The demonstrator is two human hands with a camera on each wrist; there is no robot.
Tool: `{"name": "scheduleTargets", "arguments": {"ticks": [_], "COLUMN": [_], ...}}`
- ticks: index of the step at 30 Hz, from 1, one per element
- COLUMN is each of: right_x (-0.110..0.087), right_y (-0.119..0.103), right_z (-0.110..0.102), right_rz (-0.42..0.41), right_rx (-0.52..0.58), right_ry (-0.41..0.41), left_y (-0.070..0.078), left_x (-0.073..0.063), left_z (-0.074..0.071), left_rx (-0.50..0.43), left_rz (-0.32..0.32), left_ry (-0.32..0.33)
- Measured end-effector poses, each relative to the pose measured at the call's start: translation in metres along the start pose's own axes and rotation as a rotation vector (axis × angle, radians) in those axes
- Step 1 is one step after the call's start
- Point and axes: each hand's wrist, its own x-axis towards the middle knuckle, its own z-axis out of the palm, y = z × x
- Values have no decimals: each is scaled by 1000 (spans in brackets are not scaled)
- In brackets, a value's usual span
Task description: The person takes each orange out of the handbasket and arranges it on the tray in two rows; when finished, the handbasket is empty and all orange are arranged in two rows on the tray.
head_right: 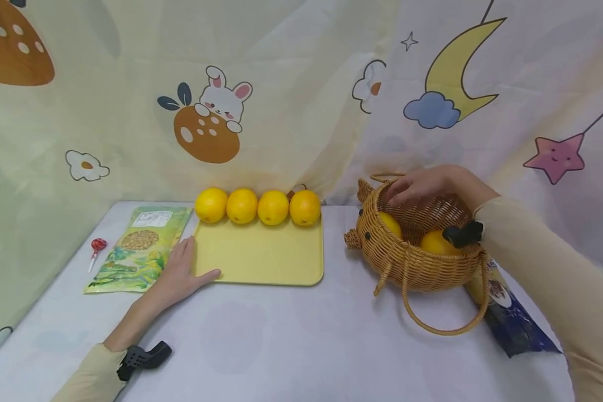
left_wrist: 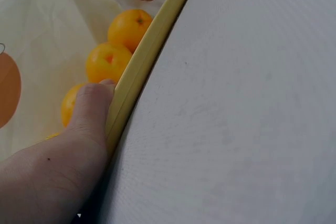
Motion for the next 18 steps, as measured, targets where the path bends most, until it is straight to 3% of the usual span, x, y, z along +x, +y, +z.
{"name": "scheduleTargets", "arguments": {"ticks": [8, 18], "right_x": [15, 37], "right_y": [15, 16], "right_z": [-1, 11], "right_rz": [44, 24], "right_rx": [225, 398], "right_ry": [-100, -220], "left_y": [2, 0], "left_x": [1, 0], "left_z": [-1, 1], "left_rx": [9, 4], "left_rz": [-15, -18], "left_ry": [-8, 0]}}
